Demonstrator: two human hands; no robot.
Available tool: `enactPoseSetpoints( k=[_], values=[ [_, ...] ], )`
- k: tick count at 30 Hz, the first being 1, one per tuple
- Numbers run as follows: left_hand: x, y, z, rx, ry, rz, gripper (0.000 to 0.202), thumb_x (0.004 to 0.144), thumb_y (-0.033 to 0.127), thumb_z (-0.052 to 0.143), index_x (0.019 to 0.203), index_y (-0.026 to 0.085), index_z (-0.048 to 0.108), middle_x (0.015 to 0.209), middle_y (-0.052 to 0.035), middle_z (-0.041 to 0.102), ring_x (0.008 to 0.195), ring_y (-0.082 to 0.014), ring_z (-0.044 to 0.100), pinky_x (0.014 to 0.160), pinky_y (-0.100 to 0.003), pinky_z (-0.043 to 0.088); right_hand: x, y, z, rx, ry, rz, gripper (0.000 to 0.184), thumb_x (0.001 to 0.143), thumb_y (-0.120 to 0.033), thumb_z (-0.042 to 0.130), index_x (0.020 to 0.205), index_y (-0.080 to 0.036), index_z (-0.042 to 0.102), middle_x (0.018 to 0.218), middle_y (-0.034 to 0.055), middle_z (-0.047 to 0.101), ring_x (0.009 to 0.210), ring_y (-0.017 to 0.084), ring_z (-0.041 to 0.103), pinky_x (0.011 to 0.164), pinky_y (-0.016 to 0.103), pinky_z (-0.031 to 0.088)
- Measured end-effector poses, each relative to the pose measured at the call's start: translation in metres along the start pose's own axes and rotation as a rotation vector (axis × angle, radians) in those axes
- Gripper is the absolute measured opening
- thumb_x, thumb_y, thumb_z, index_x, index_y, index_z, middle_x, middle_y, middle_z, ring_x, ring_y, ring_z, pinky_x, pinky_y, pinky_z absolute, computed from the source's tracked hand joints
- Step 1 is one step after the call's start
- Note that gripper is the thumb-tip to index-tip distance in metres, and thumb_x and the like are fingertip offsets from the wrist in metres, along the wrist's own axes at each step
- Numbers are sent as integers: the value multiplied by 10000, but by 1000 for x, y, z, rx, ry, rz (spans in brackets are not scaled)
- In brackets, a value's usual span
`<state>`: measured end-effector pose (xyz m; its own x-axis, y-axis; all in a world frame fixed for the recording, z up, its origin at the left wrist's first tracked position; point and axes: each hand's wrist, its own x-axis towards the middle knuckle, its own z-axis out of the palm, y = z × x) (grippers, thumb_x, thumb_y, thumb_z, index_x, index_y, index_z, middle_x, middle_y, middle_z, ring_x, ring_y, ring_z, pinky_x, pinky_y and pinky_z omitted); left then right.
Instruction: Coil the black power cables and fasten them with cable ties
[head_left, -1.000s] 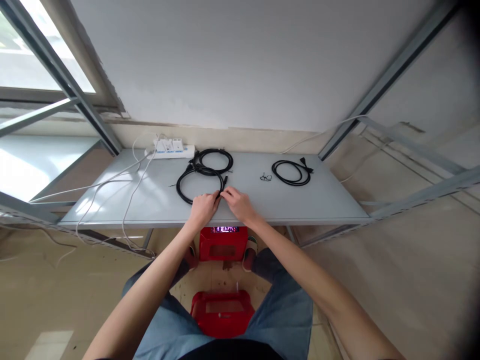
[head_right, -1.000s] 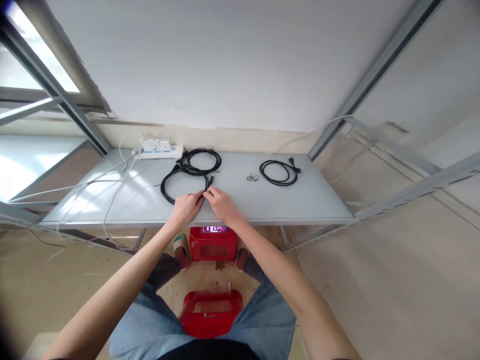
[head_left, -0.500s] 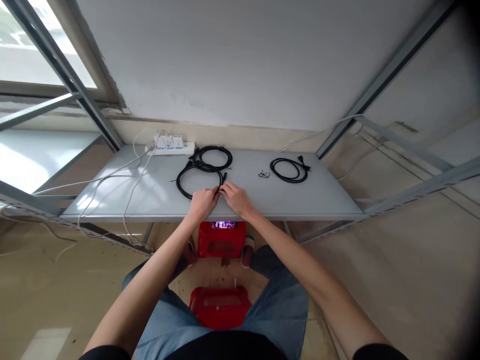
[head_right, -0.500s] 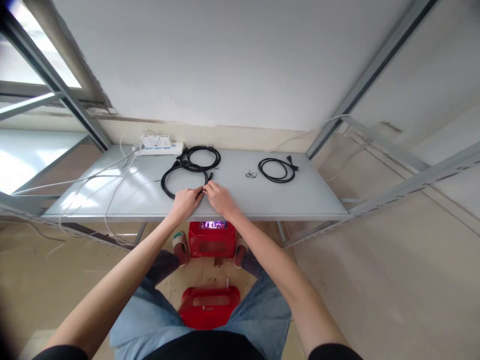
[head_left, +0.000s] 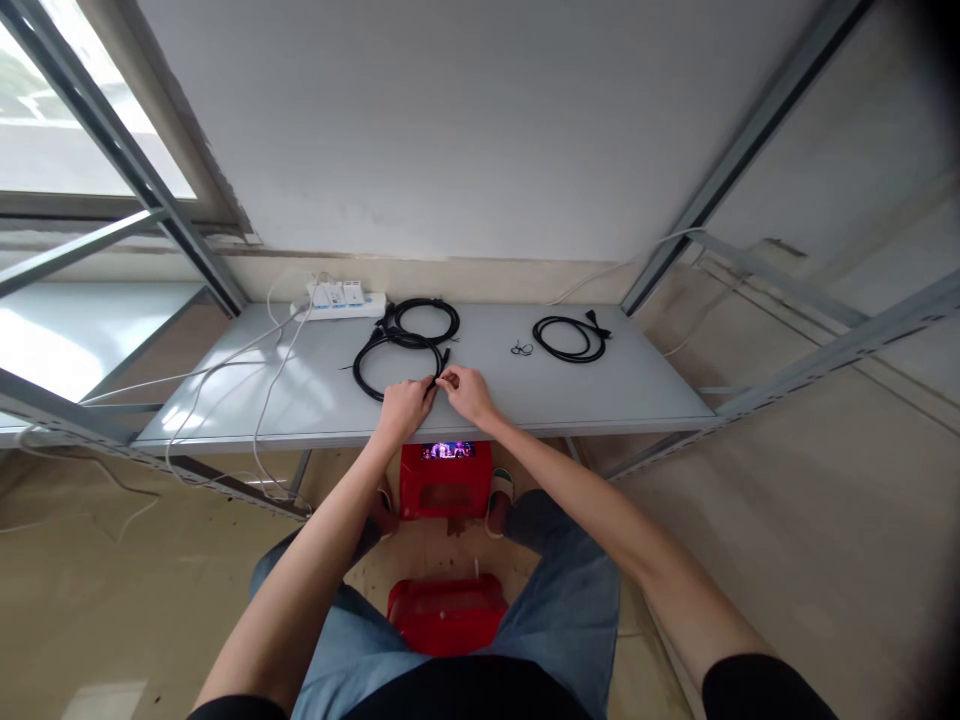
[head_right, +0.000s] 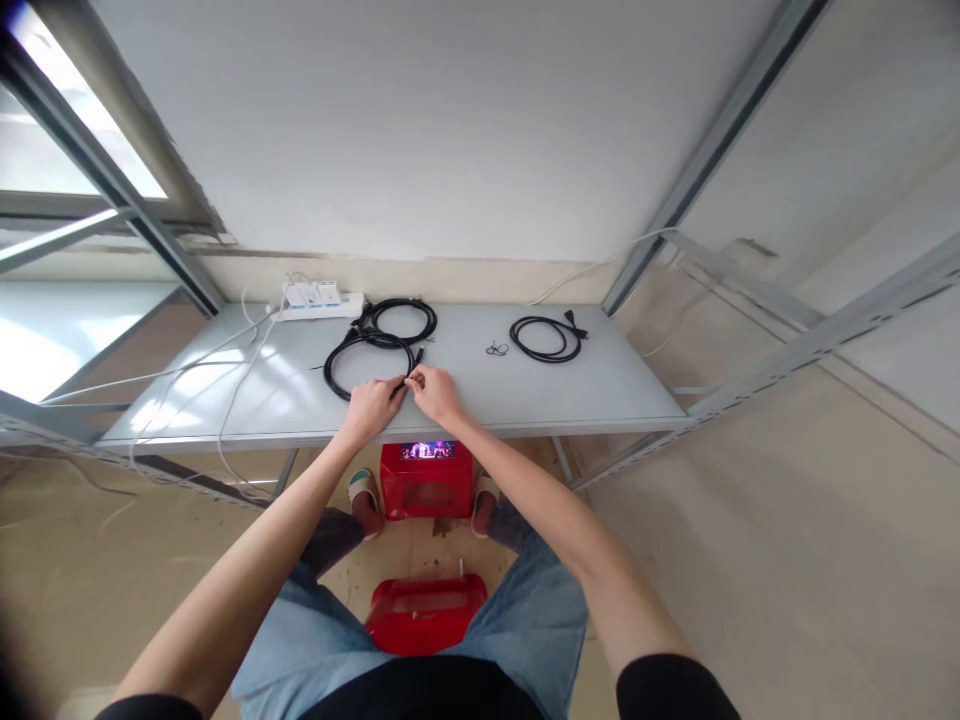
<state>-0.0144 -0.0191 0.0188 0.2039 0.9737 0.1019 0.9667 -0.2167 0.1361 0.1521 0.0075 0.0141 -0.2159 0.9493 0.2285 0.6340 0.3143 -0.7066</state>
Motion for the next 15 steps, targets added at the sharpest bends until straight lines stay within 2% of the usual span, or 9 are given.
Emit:
enactPoseSetpoints(
  k=[5,8,11,15],
  values=[
    [-1,2,-3,-10,-16,-27,523,1122,483,323,1394,247,702,1150,-186,801,1080,-335,757,882,-375,502,3,-3,-6,-2,-29,12,63,960,-226,745,907,-216,778,917,54,812,867,191,733,841,278,521],
    [0,3,-3,-15,-17,-27,515,1118,474,340,1417,252,696,1159,-188,800,1085,-346,754,883,-384,501,10,-2,-11,106,-93,80,118,926,-179,761,809,-196,762,819,39,790,775,163,717,769,251,535],
    [0,2,-1,-18,-5,-18,507,1115,471,354,1418,256,699,1138,-186,802,1056,-360,758,860,-392,500,16,-6,-16,271,-186,211,185,909,-143,759,728,-174,736,689,21,740,611,123,662,598,211,488],
    [0,1,0,-15,4,-12,476,1112,461,369,1348,256,727,1112,-176,805,1041,-353,760,850,-385,497,20,-17,-21,474,-248,478,210,888,-123,781,695,-150,703,667,34,733,507,95,610,414,199,341]
  ],
)
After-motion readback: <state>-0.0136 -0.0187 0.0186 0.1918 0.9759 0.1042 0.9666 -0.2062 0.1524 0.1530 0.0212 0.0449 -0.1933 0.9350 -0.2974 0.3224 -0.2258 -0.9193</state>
